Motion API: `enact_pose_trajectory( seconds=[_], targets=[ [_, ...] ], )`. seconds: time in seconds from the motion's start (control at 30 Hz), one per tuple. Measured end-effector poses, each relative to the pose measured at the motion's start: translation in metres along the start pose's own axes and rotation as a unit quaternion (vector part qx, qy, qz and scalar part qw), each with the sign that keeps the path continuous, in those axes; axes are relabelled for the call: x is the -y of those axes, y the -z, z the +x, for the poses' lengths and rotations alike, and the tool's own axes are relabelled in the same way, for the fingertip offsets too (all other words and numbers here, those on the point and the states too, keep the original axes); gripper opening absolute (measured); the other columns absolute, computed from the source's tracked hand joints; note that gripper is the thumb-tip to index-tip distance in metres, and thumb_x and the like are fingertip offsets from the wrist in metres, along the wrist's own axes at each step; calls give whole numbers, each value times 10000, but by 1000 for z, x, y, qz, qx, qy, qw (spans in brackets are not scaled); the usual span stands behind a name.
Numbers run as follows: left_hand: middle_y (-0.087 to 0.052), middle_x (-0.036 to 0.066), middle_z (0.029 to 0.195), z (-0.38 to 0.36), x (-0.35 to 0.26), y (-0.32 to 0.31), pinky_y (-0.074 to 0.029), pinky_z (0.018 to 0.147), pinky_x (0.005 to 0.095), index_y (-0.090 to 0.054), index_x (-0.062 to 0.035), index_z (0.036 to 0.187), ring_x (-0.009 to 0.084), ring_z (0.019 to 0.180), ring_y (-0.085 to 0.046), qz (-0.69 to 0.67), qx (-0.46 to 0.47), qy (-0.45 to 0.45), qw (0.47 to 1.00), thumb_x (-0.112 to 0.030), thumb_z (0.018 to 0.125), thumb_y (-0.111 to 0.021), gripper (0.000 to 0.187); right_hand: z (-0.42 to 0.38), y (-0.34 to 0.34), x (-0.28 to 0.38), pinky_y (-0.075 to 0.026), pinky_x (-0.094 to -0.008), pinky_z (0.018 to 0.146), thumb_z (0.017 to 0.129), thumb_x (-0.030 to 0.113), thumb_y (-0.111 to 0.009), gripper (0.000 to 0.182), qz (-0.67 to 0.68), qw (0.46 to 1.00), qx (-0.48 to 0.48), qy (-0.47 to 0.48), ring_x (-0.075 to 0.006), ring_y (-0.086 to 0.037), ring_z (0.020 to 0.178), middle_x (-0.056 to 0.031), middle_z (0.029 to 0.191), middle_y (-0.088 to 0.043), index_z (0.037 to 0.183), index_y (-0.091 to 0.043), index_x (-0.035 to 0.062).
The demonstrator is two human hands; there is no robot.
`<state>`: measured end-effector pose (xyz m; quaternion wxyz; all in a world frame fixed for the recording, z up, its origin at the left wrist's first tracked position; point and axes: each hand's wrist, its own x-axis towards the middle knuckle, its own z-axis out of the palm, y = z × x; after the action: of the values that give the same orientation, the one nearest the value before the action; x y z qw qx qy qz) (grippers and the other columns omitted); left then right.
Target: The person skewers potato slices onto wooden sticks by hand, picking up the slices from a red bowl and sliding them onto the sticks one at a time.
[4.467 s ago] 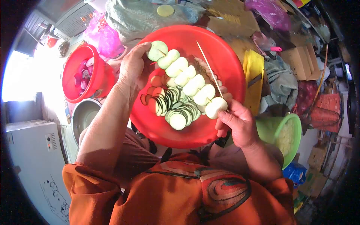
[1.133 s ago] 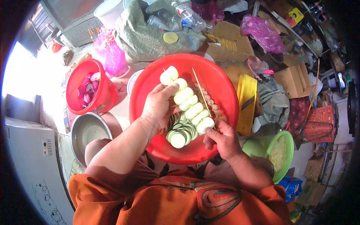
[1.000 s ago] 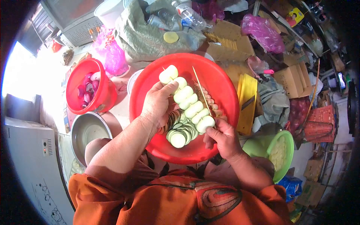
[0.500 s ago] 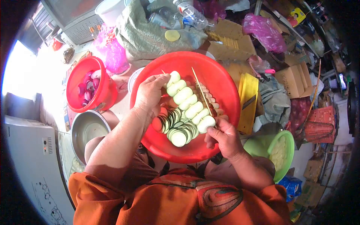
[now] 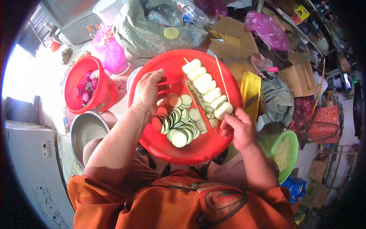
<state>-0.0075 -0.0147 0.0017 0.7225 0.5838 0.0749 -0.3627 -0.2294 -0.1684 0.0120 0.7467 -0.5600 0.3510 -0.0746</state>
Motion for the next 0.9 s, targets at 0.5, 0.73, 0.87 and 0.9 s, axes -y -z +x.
enact_pose_trajectory(
  seconds=[0.5,0.73,0.87,0.9],
  targets=[
    [-585,83,984,13,3,9,-462,742,333,-540,-40,1055,207,838,-595,120,17,-68,990,-199,851,-576,260,16,25,9,-402,-243,384,876,152,-500,177,-158,981,-72,-82,-126,-546,449,-73,681,-610,1000,-568,46],
    [-648,154,959,59,45,36,-480,793,352,-603,-43,1025,275,901,-632,500,57,-181,845,-193,811,-594,261,7,35,9,-490,-355,581,906,201,-456,212,-473,865,-164,28,-215,-637,611,-94,674,-641,962,-587,44],
    [-627,190,1041,51,51,20,-472,861,398,-594,-86,1106,326,965,-610,658,70,-144,735,-265,837,-538,328,-10,23,14,-496,-374,658,896,179,-471,197,-452,877,-142,78,-239,-649,668,-104,685,-643,971,-594,44],
    [-618,188,1064,45,50,15,-464,893,394,-592,-94,1112,320,1010,-591,663,94,-107,735,-286,848,-508,337,-12,21,10,-499,-371,659,891,173,-480,194,-434,890,-106,96,-243,-651,670,-104,690,-644,982,-595,46]
  ],
)
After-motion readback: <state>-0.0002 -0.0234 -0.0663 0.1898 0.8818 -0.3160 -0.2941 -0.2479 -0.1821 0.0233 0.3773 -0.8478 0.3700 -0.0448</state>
